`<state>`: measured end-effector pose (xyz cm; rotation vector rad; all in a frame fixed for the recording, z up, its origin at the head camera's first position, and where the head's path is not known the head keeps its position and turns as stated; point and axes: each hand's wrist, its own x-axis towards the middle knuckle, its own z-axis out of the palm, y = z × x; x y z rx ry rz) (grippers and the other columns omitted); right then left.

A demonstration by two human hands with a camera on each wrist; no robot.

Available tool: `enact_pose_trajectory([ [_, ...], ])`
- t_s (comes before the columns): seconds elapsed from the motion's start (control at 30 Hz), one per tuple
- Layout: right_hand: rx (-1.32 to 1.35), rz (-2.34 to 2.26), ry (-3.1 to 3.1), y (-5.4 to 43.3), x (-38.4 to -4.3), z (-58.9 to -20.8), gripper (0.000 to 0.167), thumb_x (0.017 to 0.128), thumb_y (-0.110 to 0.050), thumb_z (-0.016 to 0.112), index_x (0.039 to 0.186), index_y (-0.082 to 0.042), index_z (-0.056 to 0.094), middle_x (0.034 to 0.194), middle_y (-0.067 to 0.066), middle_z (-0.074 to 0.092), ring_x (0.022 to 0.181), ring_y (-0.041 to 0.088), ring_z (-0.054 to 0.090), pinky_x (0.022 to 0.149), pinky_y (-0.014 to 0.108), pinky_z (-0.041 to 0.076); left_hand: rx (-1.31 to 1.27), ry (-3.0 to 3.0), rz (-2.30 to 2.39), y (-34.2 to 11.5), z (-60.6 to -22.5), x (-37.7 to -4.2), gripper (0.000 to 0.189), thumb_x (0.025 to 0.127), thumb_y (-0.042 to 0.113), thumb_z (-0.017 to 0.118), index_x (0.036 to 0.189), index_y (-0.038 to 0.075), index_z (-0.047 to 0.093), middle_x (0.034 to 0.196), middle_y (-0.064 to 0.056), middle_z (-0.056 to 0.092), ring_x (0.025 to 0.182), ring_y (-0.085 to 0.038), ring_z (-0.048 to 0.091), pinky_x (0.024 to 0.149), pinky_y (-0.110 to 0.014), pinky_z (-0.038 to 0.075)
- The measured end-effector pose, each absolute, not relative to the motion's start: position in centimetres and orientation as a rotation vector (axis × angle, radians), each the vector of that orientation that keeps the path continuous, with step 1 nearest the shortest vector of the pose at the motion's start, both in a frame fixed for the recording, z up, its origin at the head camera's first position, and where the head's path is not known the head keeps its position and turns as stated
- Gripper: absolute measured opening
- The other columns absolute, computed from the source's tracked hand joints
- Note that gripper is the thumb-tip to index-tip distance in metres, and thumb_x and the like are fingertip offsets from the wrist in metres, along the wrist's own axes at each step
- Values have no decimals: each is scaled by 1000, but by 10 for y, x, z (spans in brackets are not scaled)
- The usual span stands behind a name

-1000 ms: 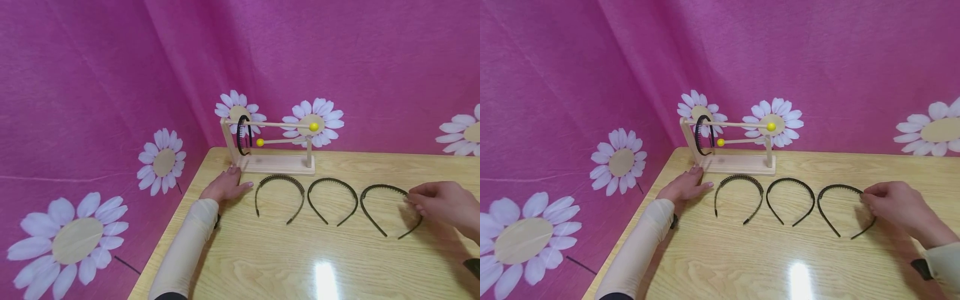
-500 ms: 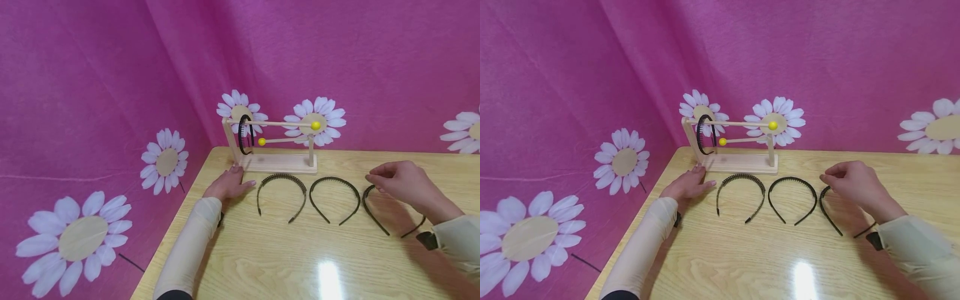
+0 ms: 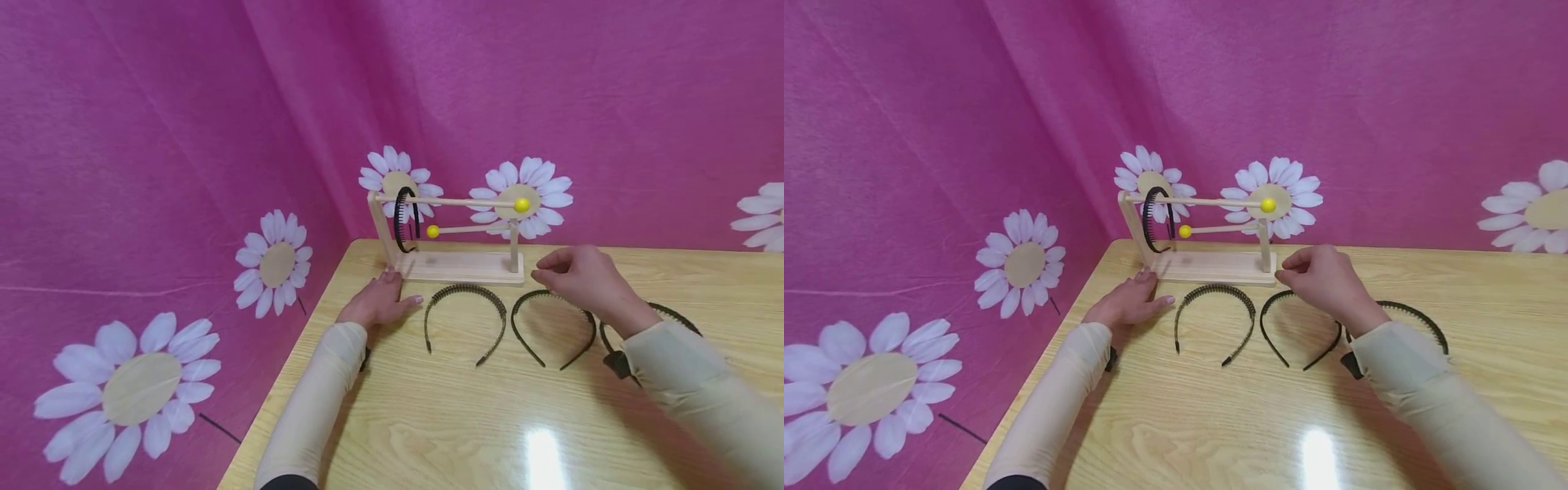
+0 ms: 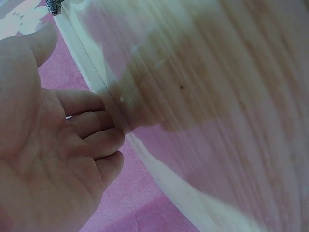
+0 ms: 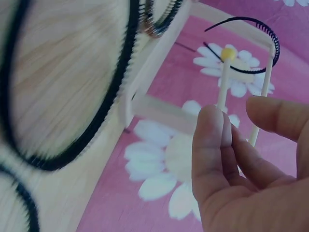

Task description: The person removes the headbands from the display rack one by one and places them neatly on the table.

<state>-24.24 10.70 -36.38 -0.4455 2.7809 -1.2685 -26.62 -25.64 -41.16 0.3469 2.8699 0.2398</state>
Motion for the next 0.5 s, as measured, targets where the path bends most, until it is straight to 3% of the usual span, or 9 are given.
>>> enact_pose_trajectory([
  [0.27,-525,-1428,2756,71,-252,-355,32,94,-25,71,110,3,75,91,12,73,76,19,65,63,32,53,355,2876,237,-255,-410,-265,83,103,57,45,155,-4,27,162,-24,21,150,-31,21,121,-45,20],
  [0.5,-525,-1480,2748,46,-260,-352,34,95,-24,70,114,4,73,101,16,73,86,23,67,69,32,54,361,2877,249,-257,-410,-266,82,103,57,44,155,-4,28,162,-24,19,151,-31,17,121,-44,19],
])
